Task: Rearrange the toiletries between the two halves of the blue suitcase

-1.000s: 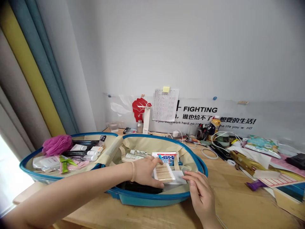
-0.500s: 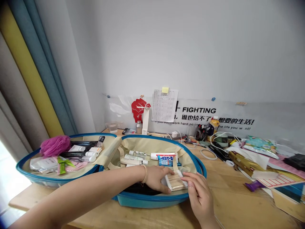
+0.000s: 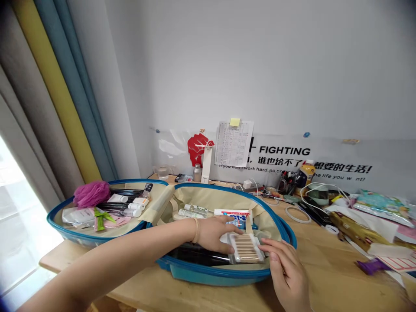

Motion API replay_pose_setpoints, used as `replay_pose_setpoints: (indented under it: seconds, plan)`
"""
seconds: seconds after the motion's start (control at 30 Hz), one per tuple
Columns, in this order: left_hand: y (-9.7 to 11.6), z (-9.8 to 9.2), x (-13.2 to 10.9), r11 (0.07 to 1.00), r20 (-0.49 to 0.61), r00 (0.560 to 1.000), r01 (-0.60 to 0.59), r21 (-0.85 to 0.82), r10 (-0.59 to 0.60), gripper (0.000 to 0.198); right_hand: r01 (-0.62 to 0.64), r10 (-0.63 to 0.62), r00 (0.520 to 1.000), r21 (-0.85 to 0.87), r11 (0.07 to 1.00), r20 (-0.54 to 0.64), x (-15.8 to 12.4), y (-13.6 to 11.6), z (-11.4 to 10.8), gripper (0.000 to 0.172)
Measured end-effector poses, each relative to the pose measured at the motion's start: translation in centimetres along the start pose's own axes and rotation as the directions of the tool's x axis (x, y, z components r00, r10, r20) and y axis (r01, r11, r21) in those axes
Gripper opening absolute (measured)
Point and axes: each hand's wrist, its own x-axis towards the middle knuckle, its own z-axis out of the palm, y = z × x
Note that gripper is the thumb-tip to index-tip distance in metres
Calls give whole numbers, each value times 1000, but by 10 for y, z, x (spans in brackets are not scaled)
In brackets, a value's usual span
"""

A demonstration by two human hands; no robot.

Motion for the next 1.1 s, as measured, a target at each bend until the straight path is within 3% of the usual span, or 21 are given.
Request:
replay_pose_setpoints:
  seconds: [0.13,0.23,0.3,0.43,0.5,0.57,0.63,0.87,1.03,1.1]
  plan:
    - [-26,-22,-50,998,-179,982,57,11,-54,53,19,-19,1000,-4,1000,8,-2,2,1,29]
    - [-70,-36,-97,975,-311,929,219,28,-199,42,13,-13,1000,-8,1000,15,-3,3,0,29]
    - [-109,-44,-130,924,-394,855,382,36,-338,40,9,-9,1000,-8,1000,16,-4,5,0,29]
    - [-185,-55,-199,716,-467,651,696,52,-598,37,18,-18,1000,-1,1000,9,-4,7,2,28]
    - [-214,-54,-229,596,-466,555,800,71,-689,39,21,-21,1000,-3,1000,8,-4,7,3,28]
    - [-234,-50,-250,506,-448,494,857,102,-746,41,26,-26,1000,-6,1000,2,-4,6,2,28]
    - [-247,-44,-261,462,-416,477,875,144,-774,41,31,-31,999,-12,999,8,-4,6,2,27]
    - [-261,-33,-255,463,-346,523,852,243,-779,34,3,-3,1000,-27,1000,7,-4,5,2,32]
    - [-249,-47,-245,473,-457,509,858,200,-729,37,12,-12,1000,-11,1000,5,0,0,2,31]
    - [-235,-60,-233,517,-525,528,836,183,-668,41,23,-23,1000,1,1000,2,0,0,1,30]
